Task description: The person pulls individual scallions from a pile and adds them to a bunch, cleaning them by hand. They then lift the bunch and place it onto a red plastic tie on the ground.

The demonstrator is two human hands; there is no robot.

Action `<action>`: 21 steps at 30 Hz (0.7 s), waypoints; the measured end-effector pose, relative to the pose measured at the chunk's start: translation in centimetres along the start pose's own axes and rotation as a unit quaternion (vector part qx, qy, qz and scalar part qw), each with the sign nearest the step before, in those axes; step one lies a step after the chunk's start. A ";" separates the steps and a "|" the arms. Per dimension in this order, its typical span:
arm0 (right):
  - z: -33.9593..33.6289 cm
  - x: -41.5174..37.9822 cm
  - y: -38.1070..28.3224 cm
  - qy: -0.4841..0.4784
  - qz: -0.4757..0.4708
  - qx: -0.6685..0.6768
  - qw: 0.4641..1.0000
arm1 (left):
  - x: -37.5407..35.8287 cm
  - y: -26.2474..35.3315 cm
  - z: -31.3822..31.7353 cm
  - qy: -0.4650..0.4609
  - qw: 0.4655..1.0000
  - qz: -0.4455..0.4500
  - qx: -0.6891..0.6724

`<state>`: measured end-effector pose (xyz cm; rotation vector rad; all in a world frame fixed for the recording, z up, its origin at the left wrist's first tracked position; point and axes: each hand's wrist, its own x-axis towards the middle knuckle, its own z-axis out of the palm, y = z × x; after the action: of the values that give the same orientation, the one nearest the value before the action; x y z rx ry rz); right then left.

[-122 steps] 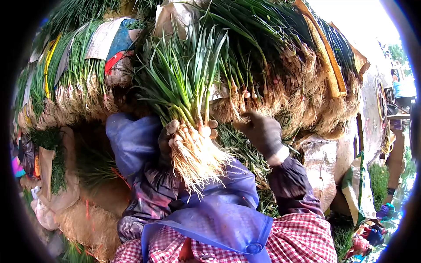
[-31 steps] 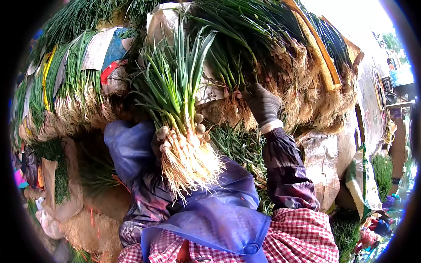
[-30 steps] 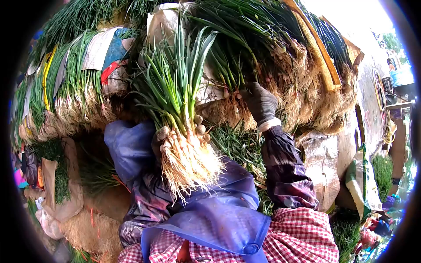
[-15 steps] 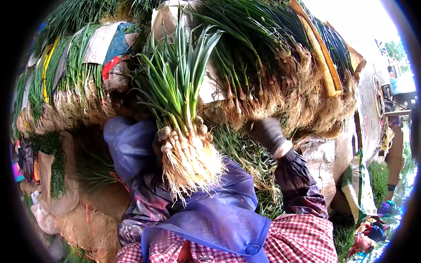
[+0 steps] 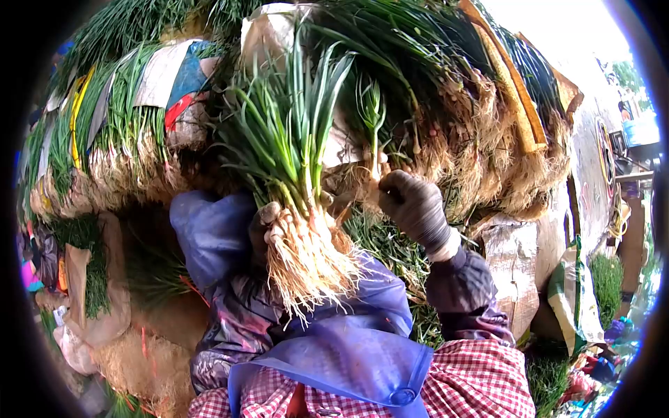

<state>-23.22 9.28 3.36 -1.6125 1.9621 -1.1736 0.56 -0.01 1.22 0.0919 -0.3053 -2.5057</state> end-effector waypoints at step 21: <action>5.1 -0.6 0.9 -0.002 0.189 0.413 0.891 | -0.5 -0.6 0.0 0.011 1.000 -0.008 0.000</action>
<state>-20.05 7.93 -0.49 -0.7506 1.3548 -1.5220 0.62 0.72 1.04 0.1220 -0.2966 -2.5190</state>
